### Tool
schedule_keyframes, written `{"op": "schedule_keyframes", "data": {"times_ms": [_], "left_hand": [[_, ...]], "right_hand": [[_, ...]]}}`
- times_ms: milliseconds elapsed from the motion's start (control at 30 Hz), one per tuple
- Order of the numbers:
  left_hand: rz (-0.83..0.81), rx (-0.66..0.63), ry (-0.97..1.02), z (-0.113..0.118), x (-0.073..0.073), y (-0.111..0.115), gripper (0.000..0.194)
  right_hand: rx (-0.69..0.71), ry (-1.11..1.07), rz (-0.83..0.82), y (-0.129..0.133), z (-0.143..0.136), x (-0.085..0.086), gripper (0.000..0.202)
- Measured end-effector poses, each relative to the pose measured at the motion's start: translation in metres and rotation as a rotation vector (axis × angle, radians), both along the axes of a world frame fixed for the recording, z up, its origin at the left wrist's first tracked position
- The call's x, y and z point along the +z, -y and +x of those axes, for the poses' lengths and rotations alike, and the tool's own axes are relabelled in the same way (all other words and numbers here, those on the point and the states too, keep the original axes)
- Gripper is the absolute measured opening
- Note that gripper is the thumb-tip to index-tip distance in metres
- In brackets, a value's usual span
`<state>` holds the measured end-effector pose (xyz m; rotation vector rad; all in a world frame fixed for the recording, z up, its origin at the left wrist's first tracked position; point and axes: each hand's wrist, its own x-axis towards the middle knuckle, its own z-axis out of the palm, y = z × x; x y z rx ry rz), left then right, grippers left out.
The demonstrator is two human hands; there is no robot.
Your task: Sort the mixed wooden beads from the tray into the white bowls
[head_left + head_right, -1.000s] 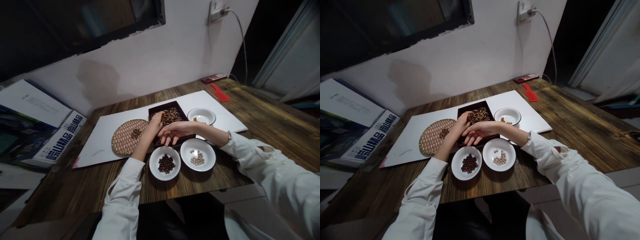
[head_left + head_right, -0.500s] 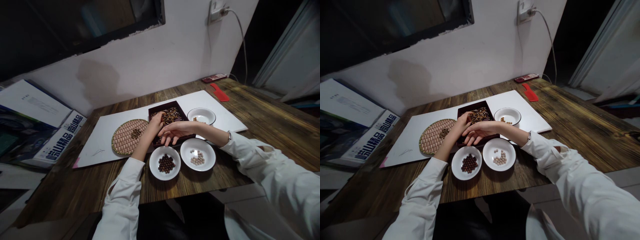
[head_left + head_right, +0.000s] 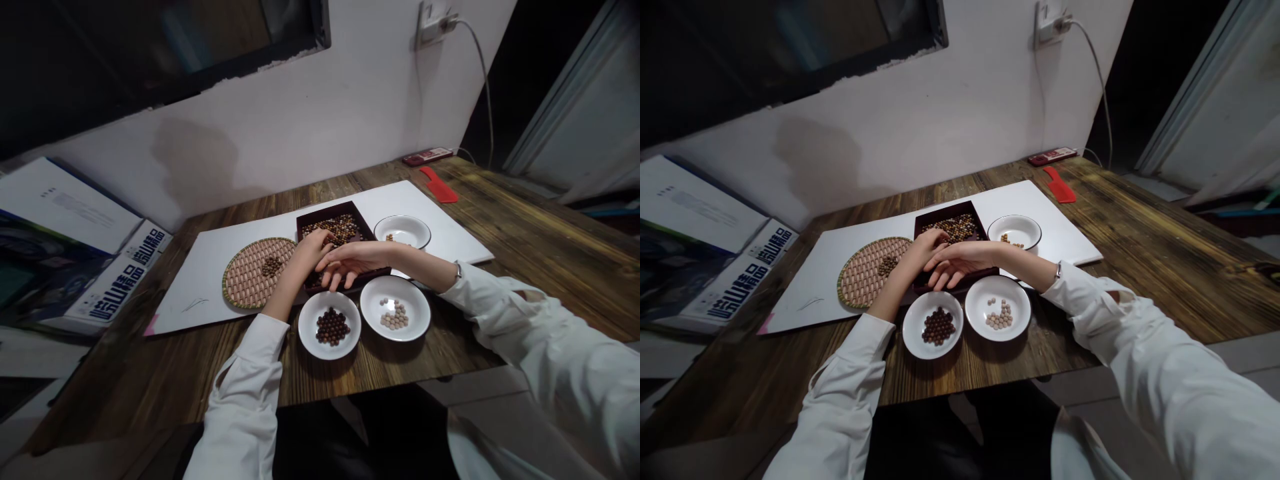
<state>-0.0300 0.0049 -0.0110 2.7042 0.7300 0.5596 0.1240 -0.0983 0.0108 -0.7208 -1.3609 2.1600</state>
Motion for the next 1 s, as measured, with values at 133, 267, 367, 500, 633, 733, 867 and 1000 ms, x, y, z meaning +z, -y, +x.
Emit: {"op": "schedule_keyframes", "data": {"times_ms": [133, 267, 367, 500, 633, 733, 867, 1000], "left_hand": [[0.012, -0.010, -0.009, 0.000, -0.001, -0.002, 0.012], [0.004, -0.006, -0.019, -0.001, -0.003, -0.003, 0.014], [-0.003, -0.026, -0.032, -0.002, -0.002, -0.003, 0.015], [-0.008, -0.050, -0.035, -0.004, 0.002, 0.000, 0.015], [-0.002, -0.037, -0.037, -0.004, 0.003, 0.001, 0.015], [0.001, -0.035, -0.036, -0.003, 0.002, 0.000, 0.015], [-0.007, -0.039, -0.023, -0.003, 0.002, 0.001, 0.014], [-0.017, -0.040, -0.007, -0.003, 0.003, 0.002, 0.013]], "right_hand": [[0.009, -0.007, 0.003, -0.003, 0.001, -0.004, 0.029], [-0.004, 0.011, 0.018, -0.002, 0.002, -0.004, 0.030], [-0.067, 0.046, 0.046, -0.002, 0.002, -0.003, 0.029], [-0.216, 0.086, 0.048, -0.006, 0.000, -0.007, 0.021], [-0.300, 0.089, 0.009, -0.010, -0.003, -0.012, 0.013], [-0.342, 0.106, 0.015, -0.010, -0.004, -0.011, 0.011], [-0.405, 0.185, 0.069, -0.012, -0.004, -0.014, 0.015], [-0.444, 0.364, 0.232, -0.017, -0.005, -0.022, 0.017]]}}
